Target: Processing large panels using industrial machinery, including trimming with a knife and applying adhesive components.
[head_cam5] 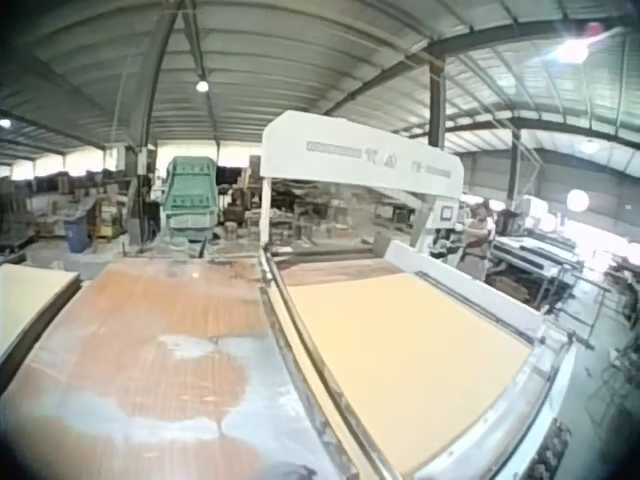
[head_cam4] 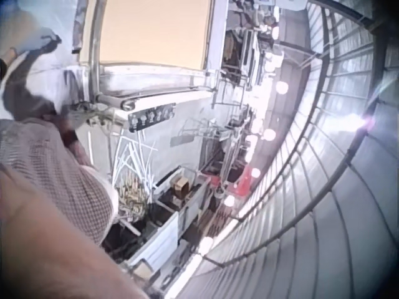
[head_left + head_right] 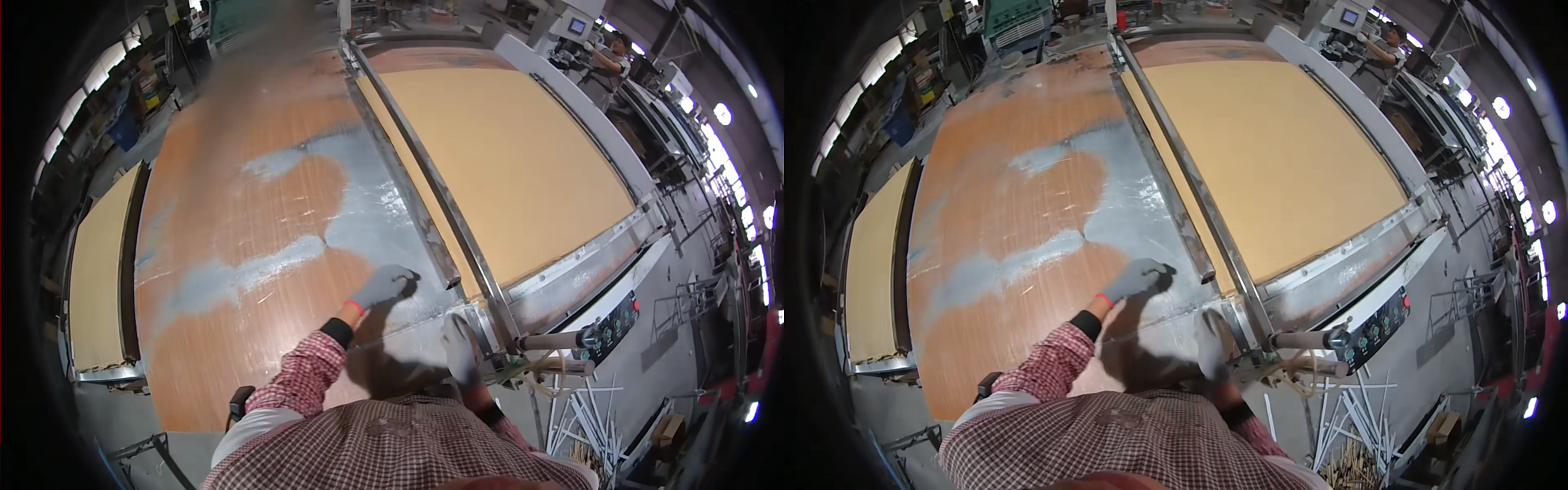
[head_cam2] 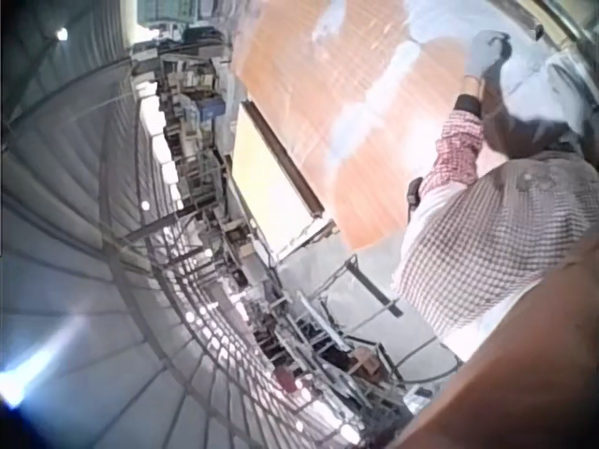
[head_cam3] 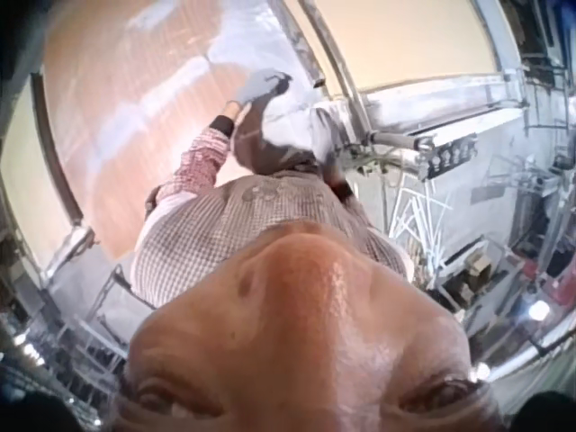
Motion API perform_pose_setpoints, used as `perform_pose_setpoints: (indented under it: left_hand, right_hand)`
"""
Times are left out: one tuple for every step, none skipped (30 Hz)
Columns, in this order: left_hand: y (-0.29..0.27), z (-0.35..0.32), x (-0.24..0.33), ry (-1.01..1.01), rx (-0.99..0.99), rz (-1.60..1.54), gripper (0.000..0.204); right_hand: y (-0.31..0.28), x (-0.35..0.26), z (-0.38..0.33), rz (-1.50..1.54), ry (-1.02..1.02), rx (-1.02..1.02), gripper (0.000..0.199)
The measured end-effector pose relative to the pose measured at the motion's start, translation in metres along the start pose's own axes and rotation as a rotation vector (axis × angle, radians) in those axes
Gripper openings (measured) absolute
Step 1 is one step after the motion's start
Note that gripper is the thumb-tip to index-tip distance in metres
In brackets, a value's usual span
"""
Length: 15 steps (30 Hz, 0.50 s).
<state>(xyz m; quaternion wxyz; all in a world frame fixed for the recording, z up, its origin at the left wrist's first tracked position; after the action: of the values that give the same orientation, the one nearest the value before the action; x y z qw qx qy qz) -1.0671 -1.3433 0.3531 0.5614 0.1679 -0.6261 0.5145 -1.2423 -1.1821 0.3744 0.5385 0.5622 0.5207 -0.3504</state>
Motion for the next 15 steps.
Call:
perform_pose_setpoints:
  left_hand:
    - [-0.021, -0.004, -0.014, -0.146, 0.033, -0.030, 0.024]
    - [-0.043, 0.000, -0.012, -0.166, 0.068, 0.008, 0.024]
    - [-0.066, 0.005, -0.012, -0.183, 0.095, 0.050, 0.024]
    - [-0.083, 0.011, -0.015, -0.167, 0.068, 0.050, 0.024]
    - [-0.100, 0.020, -0.022, -0.207, 0.098, 0.033, 0.024]
    - [-0.110, 0.033, -0.030, -0.238, 0.125, 0.009, 0.024]
    - [-0.116, 0.042, -0.042, -0.218, 0.101, 0.003, 0.024]
    - [-0.134, 0.050, -0.051, -0.161, 0.179, 0.040, 0.025]
    - [-0.147, 0.060, -0.060, -0.102, 0.258, 0.070, 0.025]
    - [-0.138, 0.079, -0.055, -0.040, 0.305, 0.093, 0.026]
    - [-0.124, 0.101, -0.054, -0.025, 0.302, 0.057, 0.026]
    - [-0.116, 0.120, -0.032, 0.171, 0.377, 0.191, 0.026]
    - [-0.154, 0.076, -0.060, 0.248, 0.485, 0.425, 0.026]
    - [-0.120, 0.106, -0.033, 0.319, 0.417, 0.444, 0.025]
    - [-0.101, 0.124, -0.004, 0.384, 0.374, 0.485, 0.025]
  right_hand:
    - [-0.008, -0.002, 0.023, -0.020, -0.021, 0.136, 0.038]
    - [-0.019, 0.001, 0.045, -0.035, -0.047, 0.281, 0.038]
    - [-0.028, 0.007, 0.063, -0.043, -0.073, 0.432, 0.038]
    - [-0.035, 0.015, 0.076, -0.049, -0.094, 0.588, 0.038]
    - [-0.038, 0.024, 0.092, -0.044, -0.102, 0.627, 0.038]
    - [-0.054, 0.042, 0.103, 0.184, -0.086, 0.725, 0.029]
    - [-0.059, 0.056, 0.112, 0.417, -0.073, 0.797, 0.022]
    - [-0.047, 0.051, 0.122, 0.379, -0.113, 0.785, 0.018]
    - [-0.042, 0.041, 0.121, 0.211, -0.153, 0.854, 0.019]
    - [-0.058, 0.057, 0.119, 0.195, -0.043, 0.856, 0.019]
    - [-0.075, 0.073, 0.112, 0.177, 0.069, 0.849, 0.019]
    - [-0.083, 0.103, 0.101, 0.405, 0.149, 0.668, 0.020]
    - [0.040, 0.046, 0.097, 0.495, 0.120, 0.551, 0.021]
    - [0.007, 0.036, 0.070, 0.083, 0.041, 0.671, 0.025]
    - [-0.009, 0.047, 0.036, 0.208, 0.047, 0.639, 0.028]
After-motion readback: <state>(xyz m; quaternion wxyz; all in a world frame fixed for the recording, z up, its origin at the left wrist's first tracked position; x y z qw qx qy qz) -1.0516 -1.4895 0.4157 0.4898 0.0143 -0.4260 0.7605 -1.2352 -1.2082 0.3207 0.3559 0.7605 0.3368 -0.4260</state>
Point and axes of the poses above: each hand's wrist, its own z-axis towards the middle knuckle, its own y-axis out of the palm, x = y × z, the point moved 9 cm from there along z, towards the middle knuckle, and after that the axes turned 6 degrees about y, right-handed, at the moved point
